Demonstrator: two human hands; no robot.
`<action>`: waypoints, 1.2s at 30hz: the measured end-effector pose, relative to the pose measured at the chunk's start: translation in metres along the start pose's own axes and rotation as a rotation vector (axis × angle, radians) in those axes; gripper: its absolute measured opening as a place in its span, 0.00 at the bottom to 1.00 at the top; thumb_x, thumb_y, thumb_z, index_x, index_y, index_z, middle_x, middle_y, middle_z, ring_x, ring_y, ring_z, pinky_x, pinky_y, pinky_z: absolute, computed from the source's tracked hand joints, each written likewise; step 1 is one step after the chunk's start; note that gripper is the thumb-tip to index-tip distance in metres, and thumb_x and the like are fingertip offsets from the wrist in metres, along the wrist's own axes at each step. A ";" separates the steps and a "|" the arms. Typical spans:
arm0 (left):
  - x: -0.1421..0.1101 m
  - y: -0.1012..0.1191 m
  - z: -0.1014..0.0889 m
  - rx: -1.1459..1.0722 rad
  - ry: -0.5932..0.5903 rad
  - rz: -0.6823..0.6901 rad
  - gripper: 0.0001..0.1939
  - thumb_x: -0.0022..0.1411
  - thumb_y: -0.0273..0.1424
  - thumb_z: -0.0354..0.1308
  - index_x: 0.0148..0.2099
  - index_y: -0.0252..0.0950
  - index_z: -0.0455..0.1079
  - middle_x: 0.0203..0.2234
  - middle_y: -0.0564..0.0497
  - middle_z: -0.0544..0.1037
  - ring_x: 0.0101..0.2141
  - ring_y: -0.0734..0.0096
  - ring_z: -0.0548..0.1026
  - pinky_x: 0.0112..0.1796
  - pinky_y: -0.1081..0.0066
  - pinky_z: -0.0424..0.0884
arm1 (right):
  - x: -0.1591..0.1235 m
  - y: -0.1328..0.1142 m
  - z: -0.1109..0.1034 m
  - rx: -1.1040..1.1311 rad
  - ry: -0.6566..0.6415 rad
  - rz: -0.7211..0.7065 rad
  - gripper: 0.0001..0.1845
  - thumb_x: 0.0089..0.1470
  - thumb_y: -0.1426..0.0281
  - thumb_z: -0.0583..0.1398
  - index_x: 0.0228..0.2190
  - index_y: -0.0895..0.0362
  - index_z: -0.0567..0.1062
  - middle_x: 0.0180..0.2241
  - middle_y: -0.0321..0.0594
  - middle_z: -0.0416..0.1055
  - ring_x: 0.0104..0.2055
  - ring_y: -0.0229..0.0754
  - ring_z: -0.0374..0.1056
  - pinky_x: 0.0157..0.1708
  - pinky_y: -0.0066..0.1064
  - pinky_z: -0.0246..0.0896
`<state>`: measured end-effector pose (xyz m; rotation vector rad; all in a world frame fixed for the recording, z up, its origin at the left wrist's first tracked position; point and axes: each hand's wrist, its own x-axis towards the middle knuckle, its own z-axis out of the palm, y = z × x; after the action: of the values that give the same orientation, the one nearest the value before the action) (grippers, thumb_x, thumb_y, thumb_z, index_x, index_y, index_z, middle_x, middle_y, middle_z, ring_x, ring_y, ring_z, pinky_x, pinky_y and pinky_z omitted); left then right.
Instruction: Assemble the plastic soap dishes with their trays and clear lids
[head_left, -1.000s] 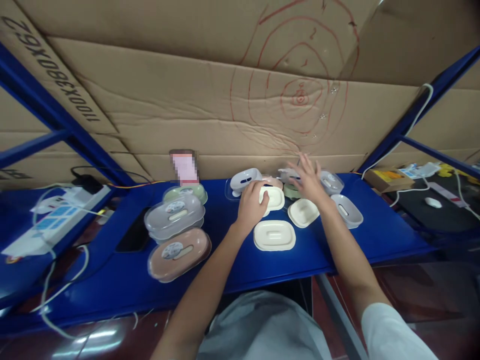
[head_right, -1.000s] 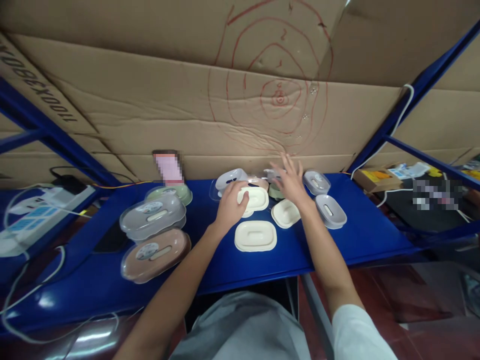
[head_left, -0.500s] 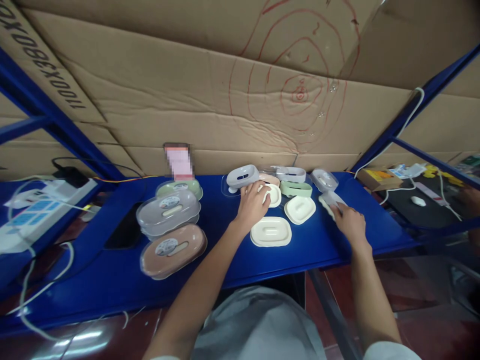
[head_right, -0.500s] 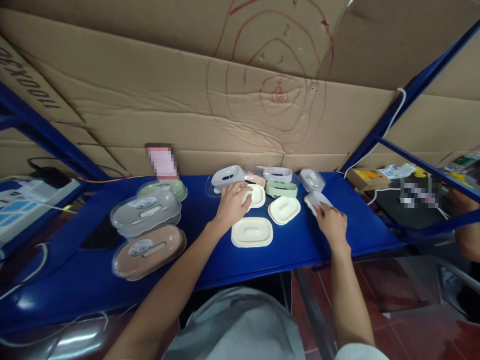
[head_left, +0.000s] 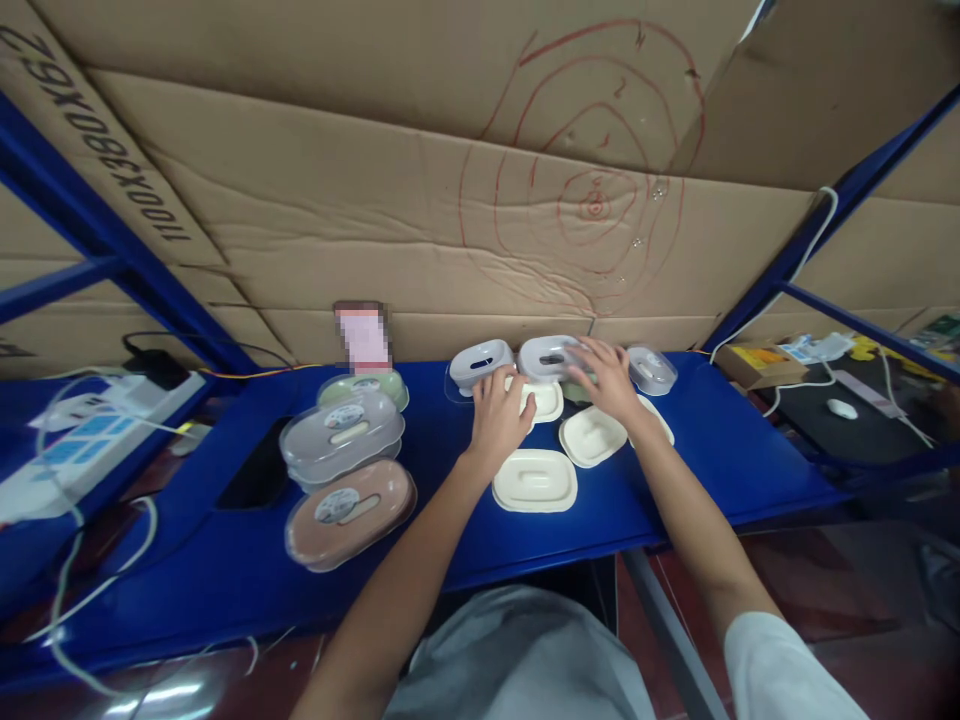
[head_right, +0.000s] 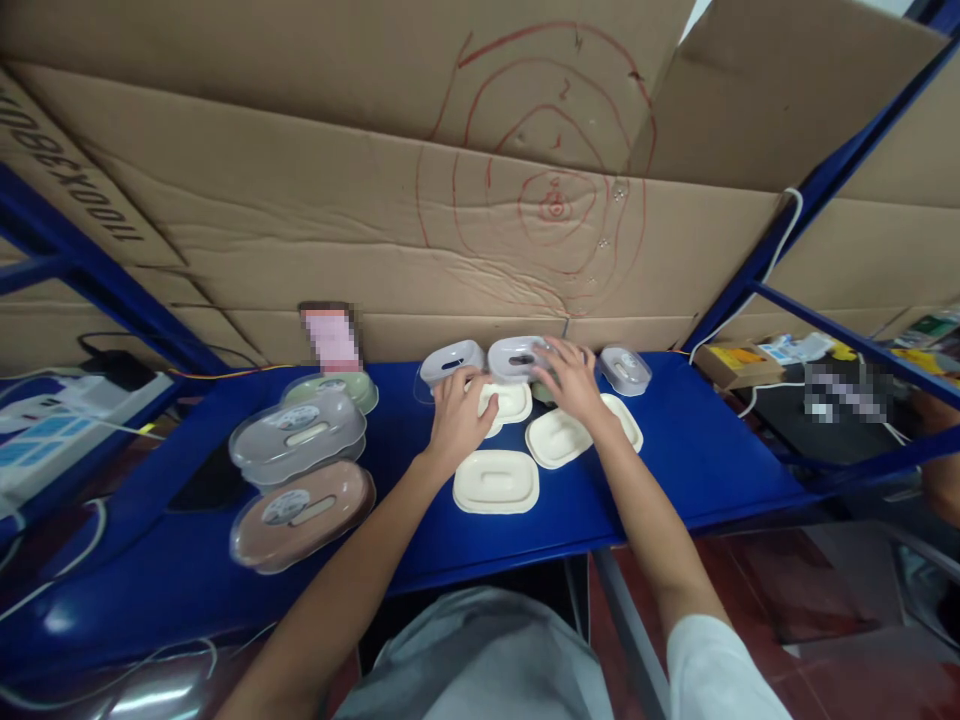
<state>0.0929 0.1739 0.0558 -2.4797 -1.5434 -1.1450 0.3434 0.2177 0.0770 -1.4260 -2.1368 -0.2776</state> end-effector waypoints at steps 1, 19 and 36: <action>0.000 0.000 0.000 0.000 -0.004 0.014 0.17 0.73 0.33 0.54 0.61 0.39 0.72 0.61 0.35 0.72 0.62 0.45 0.69 0.60 0.47 0.62 | 0.001 0.017 0.001 -0.019 0.017 0.093 0.26 0.74 0.57 0.49 0.64 0.49 0.73 0.71 0.49 0.64 0.71 0.57 0.59 0.68 0.58 0.45; -0.001 0.010 0.002 -0.077 0.010 0.026 0.20 0.75 0.34 0.53 0.65 0.43 0.69 0.64 0.39 0.72 0.65 0.51 0.69 0.61 0.53 0.63 | -0.013 0.076 -0.004 -0.003 0.138 0.373 0.35 0.72 0.54 0.48 0.67 0.62 0.68 0.67 0.58 0.69 0.69 0.55 0.64 0.66 0.48 0.60; -0.004 0.013 0.004 0.049 -0.098 0.071 0.23 0.75 0.35 0.54 0.68 0.40 0.68 0.72 0.34 0.62 0.71 0.43 0.61 0.65 0.41 0.57 | -0.018 0.091 0.012 -0.282 -0.302 0.724 0.25 0.66 0.54 0.60 0.56 0.56 0.79 0.56 0.59 0.76 0.59 0.62 0.70 0.59 0.58 0.56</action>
<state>0.1045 0.1659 0.0553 -2.5722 -1.4727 -0.9782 0.4269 0.2472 0.0454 -2.4191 -1.6764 -0.0851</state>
